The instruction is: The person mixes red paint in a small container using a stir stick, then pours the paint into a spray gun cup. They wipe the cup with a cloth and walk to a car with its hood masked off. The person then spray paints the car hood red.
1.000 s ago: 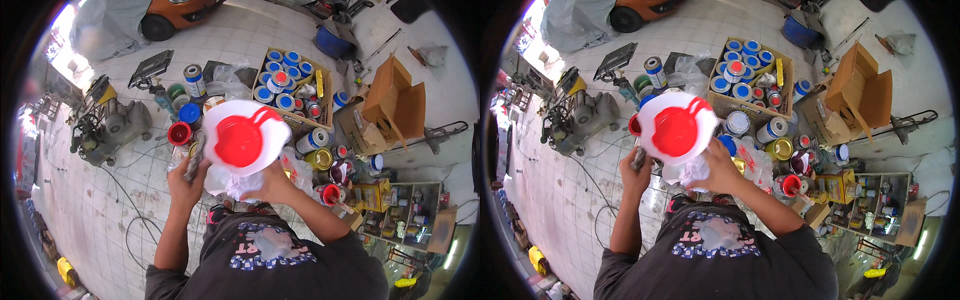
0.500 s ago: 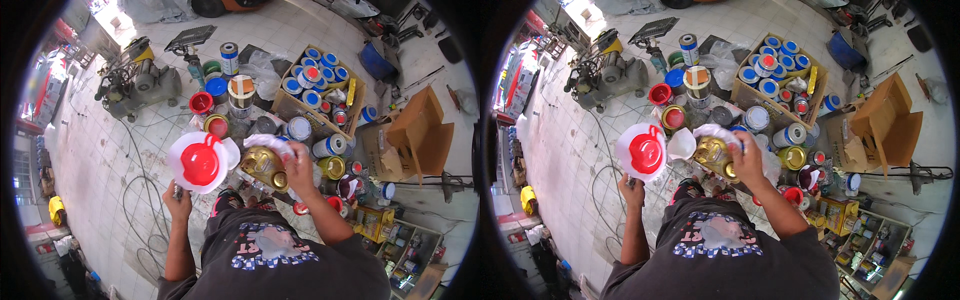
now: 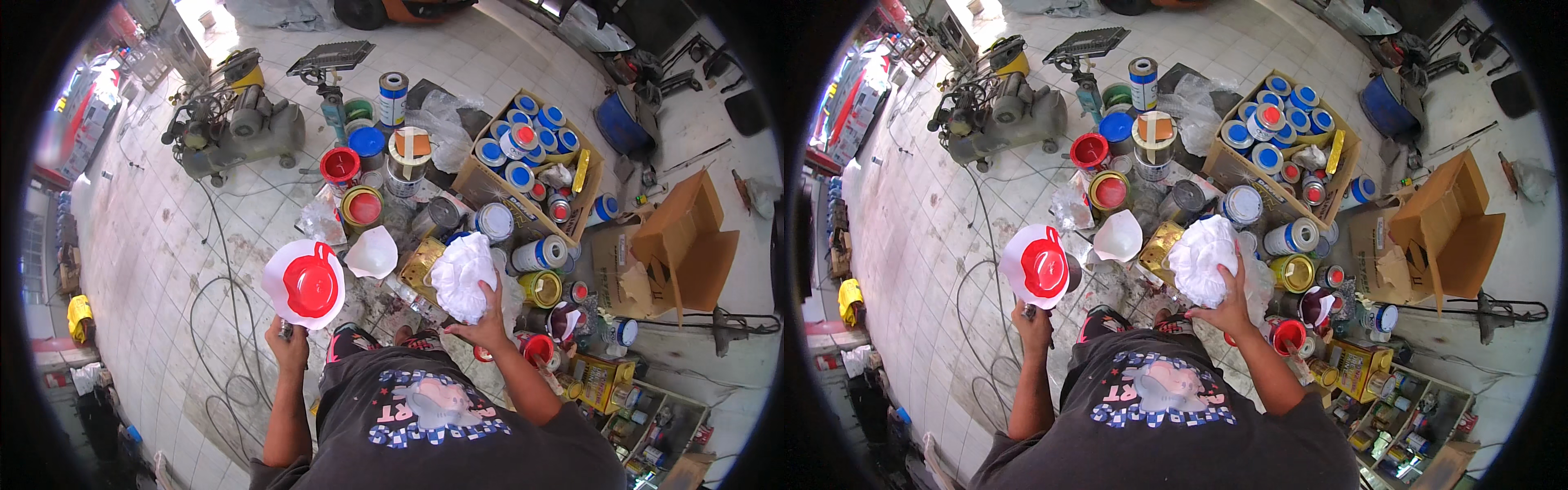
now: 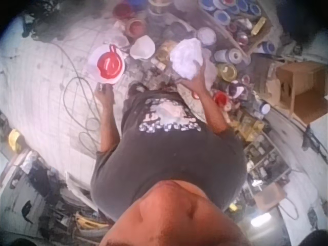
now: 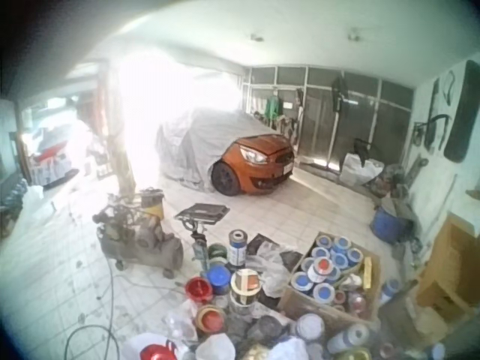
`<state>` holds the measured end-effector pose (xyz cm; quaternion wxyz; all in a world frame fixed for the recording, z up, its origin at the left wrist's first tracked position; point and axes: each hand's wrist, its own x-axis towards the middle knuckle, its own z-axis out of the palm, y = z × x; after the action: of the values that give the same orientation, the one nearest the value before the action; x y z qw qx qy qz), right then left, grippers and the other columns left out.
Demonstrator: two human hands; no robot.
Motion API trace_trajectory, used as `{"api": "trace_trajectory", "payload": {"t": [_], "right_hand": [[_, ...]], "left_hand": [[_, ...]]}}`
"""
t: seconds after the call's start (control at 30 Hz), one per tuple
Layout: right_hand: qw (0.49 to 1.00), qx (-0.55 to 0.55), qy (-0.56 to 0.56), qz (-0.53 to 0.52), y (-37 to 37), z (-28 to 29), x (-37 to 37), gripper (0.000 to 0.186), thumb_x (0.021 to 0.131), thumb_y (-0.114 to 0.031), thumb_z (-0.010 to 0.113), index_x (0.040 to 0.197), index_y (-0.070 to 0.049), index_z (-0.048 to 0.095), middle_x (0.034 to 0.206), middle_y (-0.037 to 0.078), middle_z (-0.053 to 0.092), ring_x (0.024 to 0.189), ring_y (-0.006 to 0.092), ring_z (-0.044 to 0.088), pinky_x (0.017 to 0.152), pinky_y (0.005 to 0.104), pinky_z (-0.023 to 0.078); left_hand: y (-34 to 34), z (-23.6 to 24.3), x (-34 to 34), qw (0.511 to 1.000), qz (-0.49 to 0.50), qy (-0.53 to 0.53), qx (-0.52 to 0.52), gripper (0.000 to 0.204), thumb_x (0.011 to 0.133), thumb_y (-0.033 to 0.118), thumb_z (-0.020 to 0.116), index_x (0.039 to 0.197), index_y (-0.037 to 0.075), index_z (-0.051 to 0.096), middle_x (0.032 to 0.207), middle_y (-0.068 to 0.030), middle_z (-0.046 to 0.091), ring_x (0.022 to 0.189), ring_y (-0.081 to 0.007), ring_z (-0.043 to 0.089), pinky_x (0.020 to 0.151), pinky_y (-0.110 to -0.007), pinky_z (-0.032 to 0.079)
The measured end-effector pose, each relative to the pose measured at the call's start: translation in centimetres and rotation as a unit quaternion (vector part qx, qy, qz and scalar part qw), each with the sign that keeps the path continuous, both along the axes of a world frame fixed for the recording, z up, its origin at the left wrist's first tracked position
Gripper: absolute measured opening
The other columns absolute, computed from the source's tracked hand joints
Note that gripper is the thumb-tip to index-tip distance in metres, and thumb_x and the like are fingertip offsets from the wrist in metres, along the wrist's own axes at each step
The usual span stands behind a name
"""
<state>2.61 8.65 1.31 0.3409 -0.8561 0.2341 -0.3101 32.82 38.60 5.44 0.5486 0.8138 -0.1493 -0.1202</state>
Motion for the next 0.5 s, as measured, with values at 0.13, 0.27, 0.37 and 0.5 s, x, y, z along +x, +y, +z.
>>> {"api": "trace_trajectory", "payload": {"t": [0.13, 0.27, 0.37, 0.5], "right_hand": [[0.997, 0.019, -0.051, -0.053, 0.4, -3.3, 1.1, 0.125, 0.054, -0.033, 0.105, 0.153, -0.011, 0.032, 0.141, 0.018, 0.041, 0.135, 0.0357, 0.047, 0.114, 0.047, 0.042], [0.988, 0.046, -0.079, -0.124, 1.8, -0.2, 4.1, 0.113, 0.06, -0.018, 0.1, 0.151, -0.006, 0.034, 0.139, 0.016, 0.043, 0.133, 0.032, 0.047, 0.115, 0.0428, 0.039], [0.979, 0.067, -0.116, -0.154, 2.5, 5.0, 5.2, 0.116, 0.059, -0.02, 0.101, 0.153, -0.006, 0.033, 0.145, 0.015, 0.042, 0.134, 0.0304, 0.046, 0.116, 0.0424, 0.038], [0.986, -0.007, -0.075, -0.147, 2.6, 11.6, 5.8, 0.114, 0.058, -0.019, 0.099, 0.152, -0.011, 0.035, 0.144, 0.02, 0.039, 0.134, 0.0345, 0.046, 0.111, 0.0463, 0.043]], "left_hand": [[0.7, -1.7, 1.7, 1.0, -0.001, 0.01, -0.025, 0.009, 0.097, 0.004, 0.065, 0.097, -0.004, 0.071, 0.066, -0.003, 0.067, 0.061, -0.0079, 0.062, 0.055, -0.027, 0.047], [2.6, -3.6, 4.1, 0.999, -0.032, -0.019, 0.0, 0.015, 0.098, 0.009, 0.067, 0.089, -0.003, 0.067, 0.067, -0.0064, 0.069, 0.062, -0.0116, 0.067, 0.056, -0.031, 0.051], [2.7, -3.6, 5.1, 0.998, -0.043, -0.035, 0.007, 0.023, 0.098, 0.017, 0.073, 0.084, -0.001, 0.066, 0.062, -0.0086, 0.068, 0.057, -0.0143, 0.067, 0.055, -0.032, 0.05], [2.5, -3.3, 7.1, 0.994, -0.087, -0.059, 0.017, 0.029, 0.097, 0.021, 0.076, 0.08, 0.0, 0.064, 0.06, -0.0086, 0.067, 0.054, -0.015, 0.066, 0.053, -0.033, 0.047]]}}
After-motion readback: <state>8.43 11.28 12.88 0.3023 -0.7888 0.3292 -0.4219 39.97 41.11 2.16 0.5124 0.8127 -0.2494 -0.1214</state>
